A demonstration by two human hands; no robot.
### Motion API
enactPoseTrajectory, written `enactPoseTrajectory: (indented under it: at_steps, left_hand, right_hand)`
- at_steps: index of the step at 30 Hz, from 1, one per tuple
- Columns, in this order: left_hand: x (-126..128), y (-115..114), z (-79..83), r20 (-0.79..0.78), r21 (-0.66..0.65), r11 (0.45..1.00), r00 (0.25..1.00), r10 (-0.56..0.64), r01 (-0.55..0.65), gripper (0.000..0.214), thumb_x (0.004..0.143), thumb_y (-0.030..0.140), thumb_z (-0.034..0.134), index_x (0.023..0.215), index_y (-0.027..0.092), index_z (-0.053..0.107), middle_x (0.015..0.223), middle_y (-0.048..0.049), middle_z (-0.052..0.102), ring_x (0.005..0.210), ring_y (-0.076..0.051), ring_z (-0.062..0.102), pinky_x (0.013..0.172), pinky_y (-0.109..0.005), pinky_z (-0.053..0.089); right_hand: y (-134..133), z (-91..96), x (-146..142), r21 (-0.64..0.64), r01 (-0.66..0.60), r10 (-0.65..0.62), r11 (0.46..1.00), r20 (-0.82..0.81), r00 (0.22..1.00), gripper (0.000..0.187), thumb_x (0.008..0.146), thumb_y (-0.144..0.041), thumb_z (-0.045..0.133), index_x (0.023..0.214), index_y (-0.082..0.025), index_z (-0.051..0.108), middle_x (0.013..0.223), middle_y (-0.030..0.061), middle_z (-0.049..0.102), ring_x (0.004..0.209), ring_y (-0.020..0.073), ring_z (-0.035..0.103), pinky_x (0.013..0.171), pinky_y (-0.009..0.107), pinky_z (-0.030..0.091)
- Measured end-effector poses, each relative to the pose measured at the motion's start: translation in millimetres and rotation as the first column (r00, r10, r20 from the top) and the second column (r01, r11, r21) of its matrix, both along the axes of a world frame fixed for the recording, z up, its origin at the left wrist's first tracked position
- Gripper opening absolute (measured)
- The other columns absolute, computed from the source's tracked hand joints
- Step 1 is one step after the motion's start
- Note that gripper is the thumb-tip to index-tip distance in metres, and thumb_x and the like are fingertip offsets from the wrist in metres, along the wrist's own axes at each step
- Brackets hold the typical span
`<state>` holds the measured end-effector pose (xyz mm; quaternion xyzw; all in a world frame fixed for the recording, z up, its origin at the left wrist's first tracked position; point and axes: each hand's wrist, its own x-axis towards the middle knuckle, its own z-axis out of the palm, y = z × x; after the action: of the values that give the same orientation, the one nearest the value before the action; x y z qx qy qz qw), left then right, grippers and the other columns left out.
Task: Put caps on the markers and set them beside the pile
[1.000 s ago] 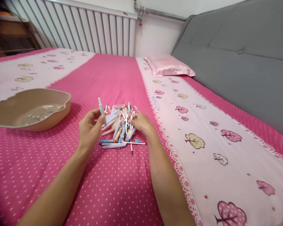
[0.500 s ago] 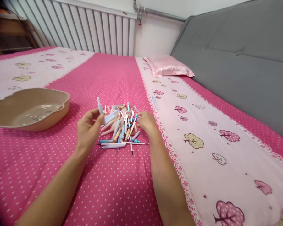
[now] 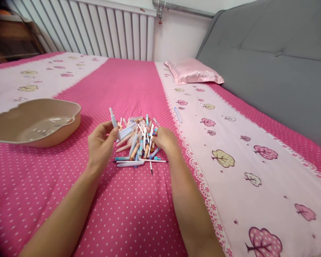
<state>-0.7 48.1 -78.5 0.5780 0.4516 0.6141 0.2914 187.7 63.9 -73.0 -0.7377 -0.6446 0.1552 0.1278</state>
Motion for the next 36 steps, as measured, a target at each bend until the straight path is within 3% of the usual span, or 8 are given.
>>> enactPoseTrajectory:
  at_steps: [4, 11, 15, 19, 24, 31, 34, 36]
  left_hand:
    - [0.1, 0.2, -0.4, 0.034, -0.003, 1.000, 0.999, -0.002, 0.002, 0.024, 0.075, 0.028, 0.058, 0.095, 0.014, 0.060, 0.082, -0.0036, 0.063, 0.068, -0.011, 0.057, 0.059, -0.022, 0.045]
    - [-4.3, 2.9, -0.7, 0.044, -0.019, 1.000, 0.999, -0.002, 0.003, 0.025, 0.074, 0.028, 0.060, 0.094, 0.014, 0.060, 0.080, -0.0040, 0.064, 0.069, -0.012, 0.059, 0.061, -0.024, 0.046]
    - [-9.2, 5.9, -1.2, 0.041, -0.019, 0.999, 0.998, 0.041, -0.040, 0.024, 0.073, 0.027, 0.060, 0.094, 0.015, 0.060, 0.081, -0.0040, 0.065, 0.069, -0.012, 0.059, 0.063, -0.024, 0.046]
    - [-11.6, 7.2, -1.0, 0.042, -0.010, 0.999, 0.998, 0.049, -0.049, 0.022, 0.074, 0.025, 0.059, 0.093, 0.015, 0.061, 0.081, -0.0038, 0.065, 0.069, -0.012, 0.059, 0.063, -0.024, 0.046]
    - [-11.5, 6.5, -1.5, 0.041, -0.007, 1.000, 0.999, 0.029, -0.029, 0.021, 0.075, 0.024, 0.058, 0.093, 0.015, 0.061, 0.081, -0.0033, 0.065, 0.069, -0.011, 0.059, 0.063, -0.024, 0.047]
    - [-9.7, 4.5, -0.7, 0.055, -0.025, 1.000, 0.998, 0.006, -0.004, 0.022, 0.074, 0.025, 0.059, 0.093, 0.014, 0.060, 0.080, -0.0032, 0.066, 0.069, -0.012, 0.060, 0.060, -0.023, 0.046]
    - [-9.4, 3.7, -0.1, 0.060, -0.042, 0.999, 0.998, -0.001, 0.003, 0.023, 0.074, 0.026, 0.059, 0.094, 0.014, 0.060, 0.081, -0.0036, 0.066, 0.069, -0.012, 0.060, 0.060, -0.023, 0.046]
    - [-9.4, 3.2, 0.3, 0.051, -0.047, 0.999, 0.999, 0.001, 0.002, 0.023, 0.074, 0.026, 0.059, 0.094, 0.014, 0.060, 0.080, -0.0037, 0.066, 0.068, -0.012, 0.060, 0.060, -0.023, 0.046]
  right_hand:
    - [-4.4, 9.2, -1.6, 0.087, -0.024, 0.024, 0.996, -0.004, 1.000, 0.023, 0.070, -0.027, 0.058, 0.091, -0.021, 0.066, 0.082, 0.0056, 0.067, 0.074, 0.0174, 0.059, 0.061, 0.025, 0.040]
    - [-11.6, 11.5, -28.9, 0.085, -0.327, 0.335, 0.941, -0.126, 0.934, 0.030, 0.075, -0.014, 0.050, 0.098, -0.023, 0.066, 0.073, 0.0023, 0.066, 0.065, 0.0133, 0.057, 0.061, 0.022, 0.038]
    - [-17.3, 11.8, -43.5, 0.125, -0.356, 0.367, 0.926, -0.083, 0.926, 0.035, 0.079, -0.016, 0.047, 0.107, -0.025, 0.063, 0.076, 0.0035, 0.067, 0.067, 0.0153, 0.057, 0.063, 0.024, 0.038]
    - [-14.7, 8.5, -39.6, 0.140, -0.392, 0.411, 0.909, -0.149, 0.899, 0.036, 0.079, -0.013, 0.046, 0.108, -0.025, 0.064, 0.083, 0.0034, 0.069, 0.070, 0.0146, 0.058, 0.067, 0.024, 0.040]
    - [-10.7, 4.7, -33.6, 0.113, -0.489, 0.501, 0.865, -0.187, 0.845, 0.032, 0.078, -0.011, 0.046, 0.096, -0.025, 0.069, 0.092, 0.0015, 0.069, 0.079, 0.0138, 0.060, 0.073, 0.023, 0.041]
    - [-22.7, 14.8, -43.9, 0.055, -0.614, 0.613, 0.787, -0.177, 0.770, 0.041, 0.076, -0.007, 0.045, 0.105, -0.028, 0.065, 0.089, -0.0016, 0.069, 0.074, 0.0125, 0.059, 0.069, 0.021, 0.041]
    - [-23.2, 16.6, -44.0, 0.062, -0.604, 0.603, 0.795, -0.192, 0.774, 0.039, 0.076, -0.007, 0.047, 0.101, -0.029, 0.067, 0.093, -0.0018, 0.068, 0.079, 0.0126, 0.059, 0.069, 0.021, 0.041]
    - [-21.5, 16.9, -41.8, 0.097, -0.533, 0.542, 0.840, -0.189, 0.819, 0.033, 0.077, -0.010, 0.049, 0.098, -0.028, 0.068, 0.095, -0.0005, 0.068, 0.082, 0.0132, 0.059, 0.070, 0.021, 0.041]
